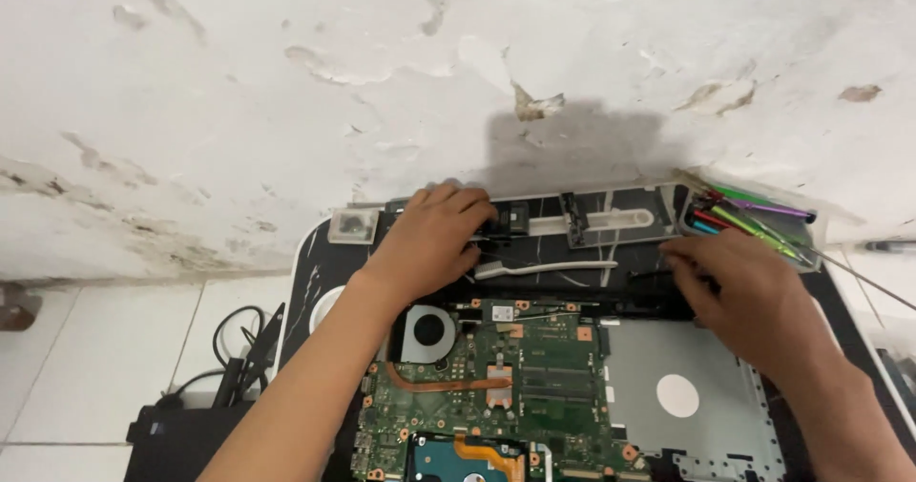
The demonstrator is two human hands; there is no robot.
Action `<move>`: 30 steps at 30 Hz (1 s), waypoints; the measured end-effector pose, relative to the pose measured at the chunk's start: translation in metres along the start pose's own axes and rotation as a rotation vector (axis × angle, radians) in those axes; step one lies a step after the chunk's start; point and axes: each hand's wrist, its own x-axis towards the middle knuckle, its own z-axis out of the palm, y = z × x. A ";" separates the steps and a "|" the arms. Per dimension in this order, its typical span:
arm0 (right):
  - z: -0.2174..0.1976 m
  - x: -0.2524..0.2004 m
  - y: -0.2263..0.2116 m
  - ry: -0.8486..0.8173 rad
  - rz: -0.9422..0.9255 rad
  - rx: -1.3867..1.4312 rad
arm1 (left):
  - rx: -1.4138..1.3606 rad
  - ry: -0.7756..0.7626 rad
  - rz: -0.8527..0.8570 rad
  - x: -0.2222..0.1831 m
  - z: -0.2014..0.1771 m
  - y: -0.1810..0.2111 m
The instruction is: Installing RAM modules and an internal plastic frame into a laptop motherboard during a repair process.
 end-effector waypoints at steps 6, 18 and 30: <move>0.000 0.001 0.003 0.163 -0.196 0.069 | -0.095 -0.168 -0.095 0.014 -0.007 -0.005; -0.008 0.002 -0.041 0.230 -0.187 0.236 | -0.743 -0.134 -0.616 -0.003 -0.089 0.070; 0.025 -0.019 -0.066 0.067 0.211 0.795 | -1.412 -0.215 -0.576 -0.040 -0.062 0.106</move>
